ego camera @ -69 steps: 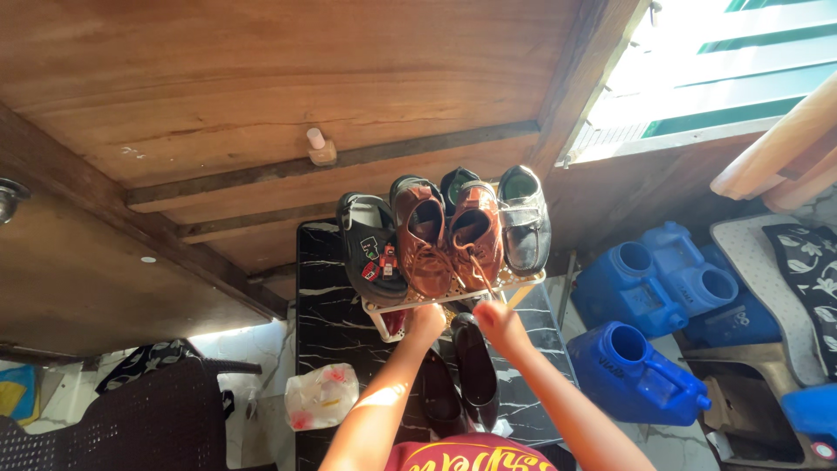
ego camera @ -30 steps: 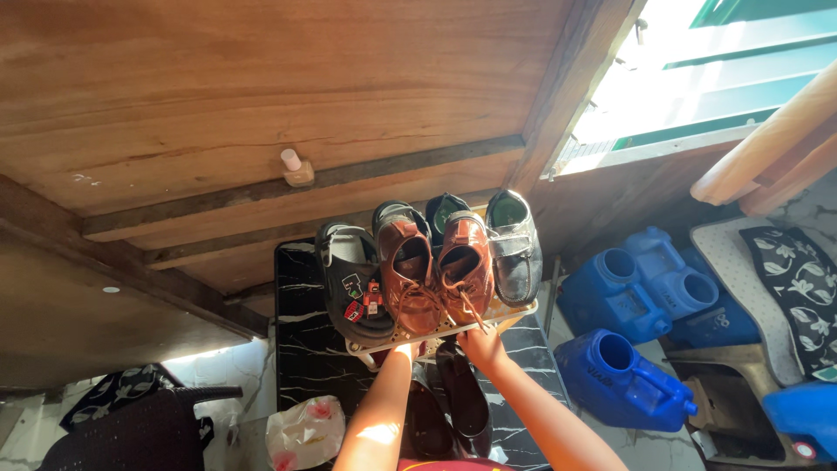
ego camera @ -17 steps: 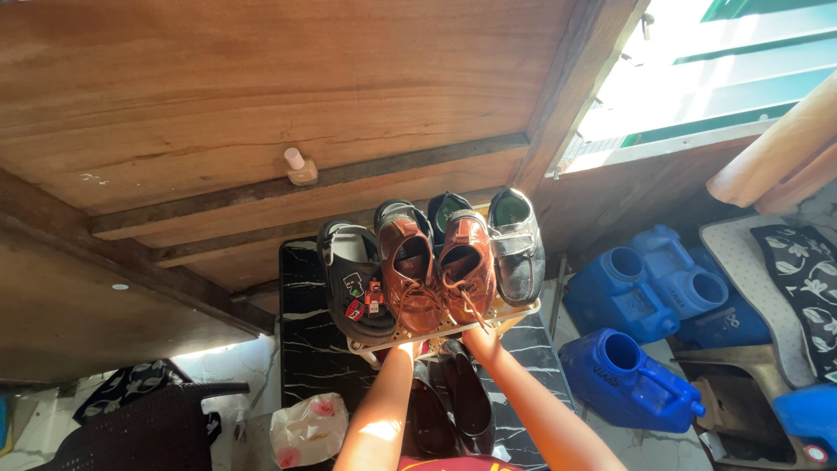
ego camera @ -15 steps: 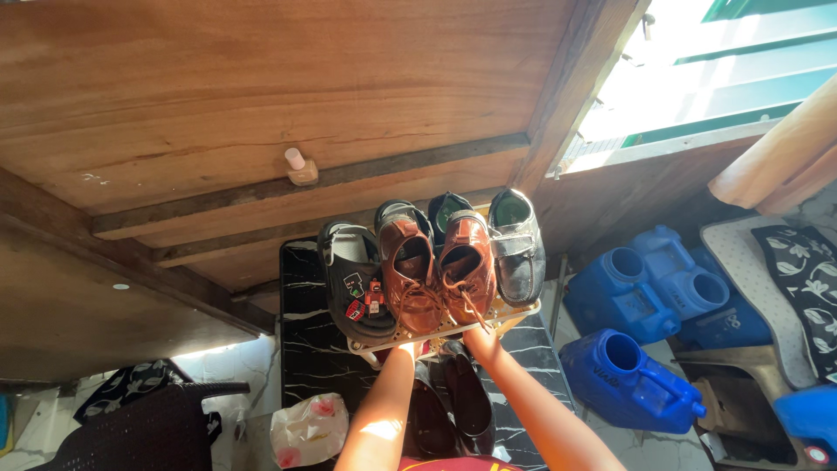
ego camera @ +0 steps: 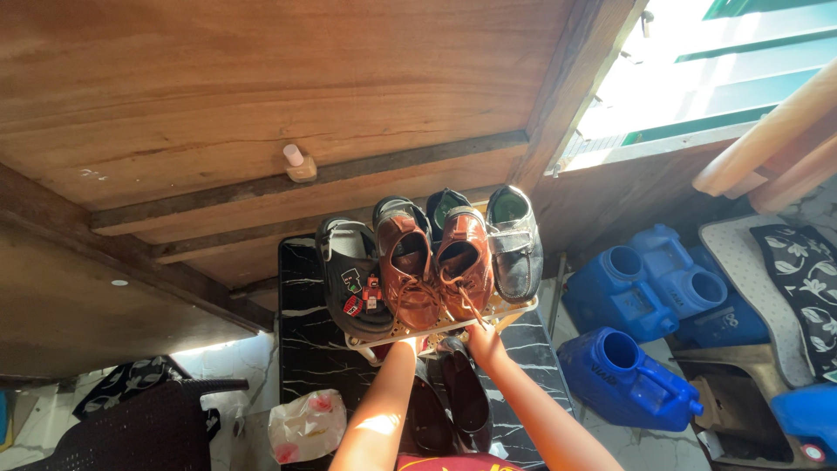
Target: The person wipes a brown shoe with a white cloth, then places it on a shoe rack. They adjust other shoes on the rack and continue wiping the brown shoe.
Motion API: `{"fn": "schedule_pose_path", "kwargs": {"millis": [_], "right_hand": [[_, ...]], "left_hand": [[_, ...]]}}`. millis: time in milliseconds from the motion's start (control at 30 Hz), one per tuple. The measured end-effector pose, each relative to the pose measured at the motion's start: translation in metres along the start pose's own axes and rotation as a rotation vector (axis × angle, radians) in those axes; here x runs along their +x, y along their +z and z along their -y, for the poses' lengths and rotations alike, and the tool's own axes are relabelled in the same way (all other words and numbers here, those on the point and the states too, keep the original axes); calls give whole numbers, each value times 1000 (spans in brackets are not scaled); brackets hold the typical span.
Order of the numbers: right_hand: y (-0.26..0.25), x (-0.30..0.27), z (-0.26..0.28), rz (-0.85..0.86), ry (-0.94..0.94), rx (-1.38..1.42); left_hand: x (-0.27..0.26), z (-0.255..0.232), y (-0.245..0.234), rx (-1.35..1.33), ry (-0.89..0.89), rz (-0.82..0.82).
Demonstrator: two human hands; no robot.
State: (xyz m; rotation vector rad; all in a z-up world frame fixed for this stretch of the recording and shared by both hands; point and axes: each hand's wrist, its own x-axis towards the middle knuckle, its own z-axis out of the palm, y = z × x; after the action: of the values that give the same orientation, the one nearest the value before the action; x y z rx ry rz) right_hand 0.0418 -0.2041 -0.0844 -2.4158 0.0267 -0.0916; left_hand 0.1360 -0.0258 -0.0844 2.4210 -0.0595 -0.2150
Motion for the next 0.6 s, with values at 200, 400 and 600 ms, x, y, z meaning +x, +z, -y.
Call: {"fn": "schedule_pose_path", "kwargs": {"millis": [200,400,600], "right_hand": [[-4,-7,0,5,26,76],[-9,-12,2,31,143,287],[-13,-42,2,-9,-50,275]], "left_hand": [[-23,-19,-19,-151,124,-161],[-129,-15,-44,-302,362,-402],[-220,16,-61,-225,292,-424]]}}
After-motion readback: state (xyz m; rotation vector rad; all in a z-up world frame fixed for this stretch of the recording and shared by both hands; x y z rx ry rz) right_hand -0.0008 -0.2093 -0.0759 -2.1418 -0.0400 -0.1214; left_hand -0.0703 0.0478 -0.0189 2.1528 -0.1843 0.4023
